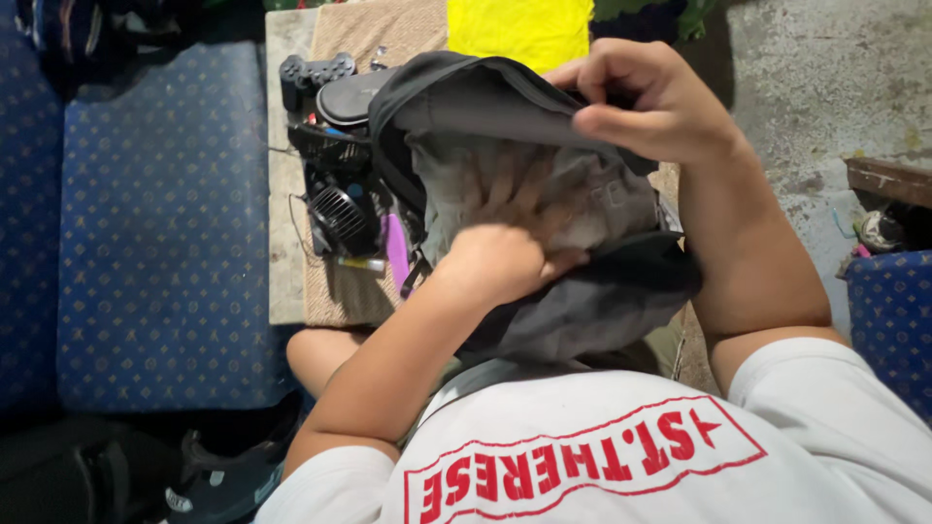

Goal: The person packs a black backpack with folded clothes, a yellow pouch, and a small dual-fan device. They arrange the items inside, then zip the bag closed.

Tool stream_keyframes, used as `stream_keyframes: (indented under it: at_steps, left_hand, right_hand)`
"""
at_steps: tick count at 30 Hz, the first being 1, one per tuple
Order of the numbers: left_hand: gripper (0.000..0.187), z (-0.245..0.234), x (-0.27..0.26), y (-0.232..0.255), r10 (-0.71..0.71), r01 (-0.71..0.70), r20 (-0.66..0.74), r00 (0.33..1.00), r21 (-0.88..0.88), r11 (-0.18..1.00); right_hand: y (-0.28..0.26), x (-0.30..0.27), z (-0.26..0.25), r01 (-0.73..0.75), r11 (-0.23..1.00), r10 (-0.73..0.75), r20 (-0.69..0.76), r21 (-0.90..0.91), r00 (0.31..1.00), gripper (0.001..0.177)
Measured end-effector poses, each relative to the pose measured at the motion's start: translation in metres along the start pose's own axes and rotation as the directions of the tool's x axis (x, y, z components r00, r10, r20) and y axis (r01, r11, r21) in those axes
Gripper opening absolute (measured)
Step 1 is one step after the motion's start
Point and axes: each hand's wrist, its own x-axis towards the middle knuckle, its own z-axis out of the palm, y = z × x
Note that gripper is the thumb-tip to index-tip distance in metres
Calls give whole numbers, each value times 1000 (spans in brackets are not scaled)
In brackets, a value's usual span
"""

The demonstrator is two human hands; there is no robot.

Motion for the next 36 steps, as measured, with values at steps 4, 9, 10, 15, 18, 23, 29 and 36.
stream_keyframes:
  at_steps: [4, 9, 10, 15, 18, 23, 29, 36]
  left_hand:
    - [78, -21, -10, -6, 62, -57, 40, 997, -111, 992]
    - [85, -37, -14, -17, 65, -53, 82, 994, -143, 988]
    - [88, -38, -14, -18, 62, -46, 102, 993, -150, 988]
    - [90, -37, -11, -22, 50, -33, 97, 994, -168, 985]
    - [89, -36, -14, -26, 46, -30, 90, 995, -171, 985]
    - [86, -29, -19, -28, 20, -9, 55, 998, -198, 980]
    - [84, -27, -15, -27, 3, 10, 68, 998, -197, 980]
    - [86, -25, -13, -28, -14, 30, 85, 996, -194, 981]
  right_hand:
    - [71, -27, -36, 47, 951, 3, -161, 306, 987, 30]
    - [226, -27, -56, -324, 775, 572, -385, 543, 724, 15]
    - [251, -26, -52, -473, 701, 688, -334, 534, 644, 15]
    - [291, -37, -2, -593, 72, 994, -7, 802, 111, 35]
    - [297, -33, 21, -166, 199, 675, -12, 966, 738, 38]
    - [369, 30, 5, -157, -142, 628, 211, 977, 749, 62]
    - [417, 43, -9, -131, 199, 740, -62, 971, 669, 55]
    - [395, 50, -9, 55, 416, 602, -320, 908, 732, 51]
